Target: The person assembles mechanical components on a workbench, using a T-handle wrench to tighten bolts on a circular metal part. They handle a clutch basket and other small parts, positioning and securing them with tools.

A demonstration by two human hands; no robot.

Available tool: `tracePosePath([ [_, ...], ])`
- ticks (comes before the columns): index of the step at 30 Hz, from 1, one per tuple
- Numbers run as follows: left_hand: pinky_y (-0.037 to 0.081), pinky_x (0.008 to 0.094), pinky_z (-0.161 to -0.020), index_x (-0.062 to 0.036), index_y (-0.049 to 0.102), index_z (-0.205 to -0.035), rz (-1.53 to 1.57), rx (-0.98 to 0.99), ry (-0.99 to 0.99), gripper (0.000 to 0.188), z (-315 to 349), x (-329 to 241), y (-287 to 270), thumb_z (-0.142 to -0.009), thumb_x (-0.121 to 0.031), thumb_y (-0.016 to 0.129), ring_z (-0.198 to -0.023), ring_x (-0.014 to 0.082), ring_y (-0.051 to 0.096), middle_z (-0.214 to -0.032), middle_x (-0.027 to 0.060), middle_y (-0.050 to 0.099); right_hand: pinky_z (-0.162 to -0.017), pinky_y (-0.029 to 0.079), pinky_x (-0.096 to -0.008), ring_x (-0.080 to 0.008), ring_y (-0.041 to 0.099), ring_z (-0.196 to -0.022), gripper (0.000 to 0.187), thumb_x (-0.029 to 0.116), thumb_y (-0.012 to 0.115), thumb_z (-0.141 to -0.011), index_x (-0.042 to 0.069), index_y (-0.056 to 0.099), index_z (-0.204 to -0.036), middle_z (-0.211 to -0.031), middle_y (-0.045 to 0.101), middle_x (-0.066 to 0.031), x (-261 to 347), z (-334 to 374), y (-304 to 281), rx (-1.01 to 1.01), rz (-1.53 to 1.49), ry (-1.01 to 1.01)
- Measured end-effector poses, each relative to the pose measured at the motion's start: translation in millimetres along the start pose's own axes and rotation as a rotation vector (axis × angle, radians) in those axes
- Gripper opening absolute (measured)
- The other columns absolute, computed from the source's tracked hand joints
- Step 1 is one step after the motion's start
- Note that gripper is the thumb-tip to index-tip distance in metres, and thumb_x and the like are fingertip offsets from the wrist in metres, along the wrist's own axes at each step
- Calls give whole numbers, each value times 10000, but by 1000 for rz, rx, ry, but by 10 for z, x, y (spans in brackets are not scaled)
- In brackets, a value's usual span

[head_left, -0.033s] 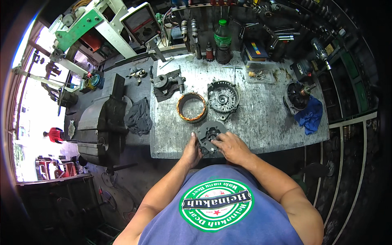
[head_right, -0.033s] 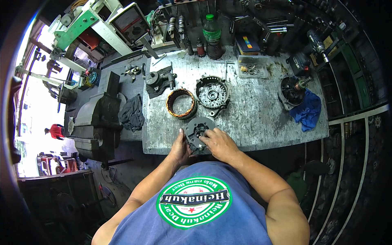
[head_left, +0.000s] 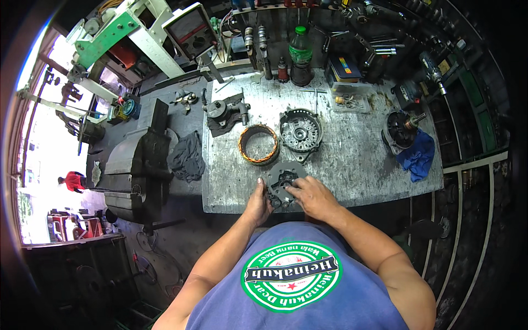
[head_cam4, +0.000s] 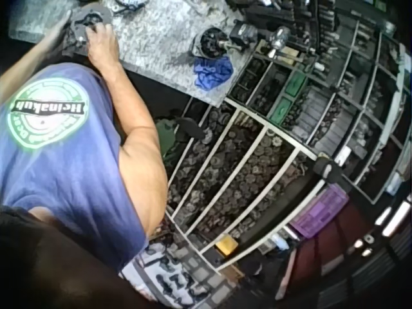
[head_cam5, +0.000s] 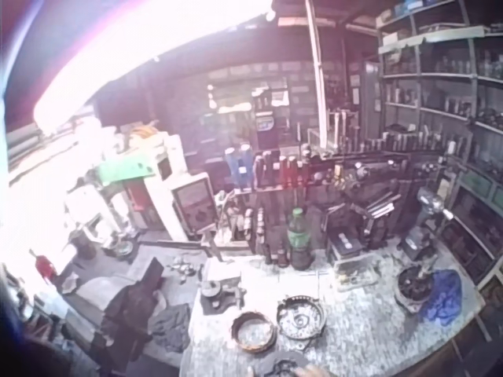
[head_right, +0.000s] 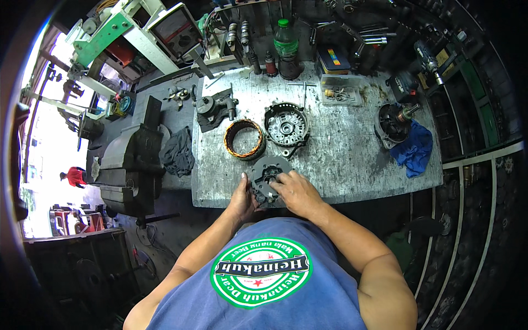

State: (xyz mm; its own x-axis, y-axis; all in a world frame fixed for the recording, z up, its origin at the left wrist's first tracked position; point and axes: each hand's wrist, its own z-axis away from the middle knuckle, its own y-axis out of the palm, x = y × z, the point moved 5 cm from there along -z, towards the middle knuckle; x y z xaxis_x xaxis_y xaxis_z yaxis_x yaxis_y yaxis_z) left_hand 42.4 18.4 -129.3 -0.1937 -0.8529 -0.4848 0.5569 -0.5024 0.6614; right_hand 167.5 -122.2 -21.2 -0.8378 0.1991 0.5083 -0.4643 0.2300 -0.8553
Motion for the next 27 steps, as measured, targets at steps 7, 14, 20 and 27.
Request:
tracePosePath([
  [7, 457, 572, -1164, -120, 443, -1610, -83, -49, -16, 827, -80, -60, -1, -1091, -751, 322, -1380, 329, 615, -1562, 140, 583, -938, 541, -459, -307, 620, -1076, 392, 160, 732, -918, 109, 760, -1305, -1173, 666, -81, -66, -46, -15, -3, 17, -52],
  [14, 482, 488, -1172, -88, 434, -1619, -61, -112, -70, 789, -2, -69, 27, -1118, -692, 350, -1393, 295, 590, -1579, 150, 559, -945, 538, -469, -313, 615, -1081, 403, 161, 735, -926, 108, 746, -1326, -1187, 658, -92, -5, -8, 59, 18, 11, -37],
  [20, 539, 455, -1051, -71, 499, -1550, -33, -94, -56, 767, -31, -37, -10, -1107, -691, 407, -1261, 274, 658, -1455, 140, 645, -957, 542, -463, -328, 615, -1102, 443, 142, 799, -873, 86, 740, -1308, -1161, 644, -103, -20, 41, -94, -29, -88, 10],
  [27, 589, 418, -915, -51, 572, -1431, -20, -30, -62, 507, -62, 2, -66, -1114, -447, 569, -1055, 257, 726, -1185, 122, 742, -972, 549, -479, -349, 627, -1113, 475, 154, 823, -842, 57, 738, -1299, -1155, 646, -127, -651, 490, -392, -81, 139, 310],
])
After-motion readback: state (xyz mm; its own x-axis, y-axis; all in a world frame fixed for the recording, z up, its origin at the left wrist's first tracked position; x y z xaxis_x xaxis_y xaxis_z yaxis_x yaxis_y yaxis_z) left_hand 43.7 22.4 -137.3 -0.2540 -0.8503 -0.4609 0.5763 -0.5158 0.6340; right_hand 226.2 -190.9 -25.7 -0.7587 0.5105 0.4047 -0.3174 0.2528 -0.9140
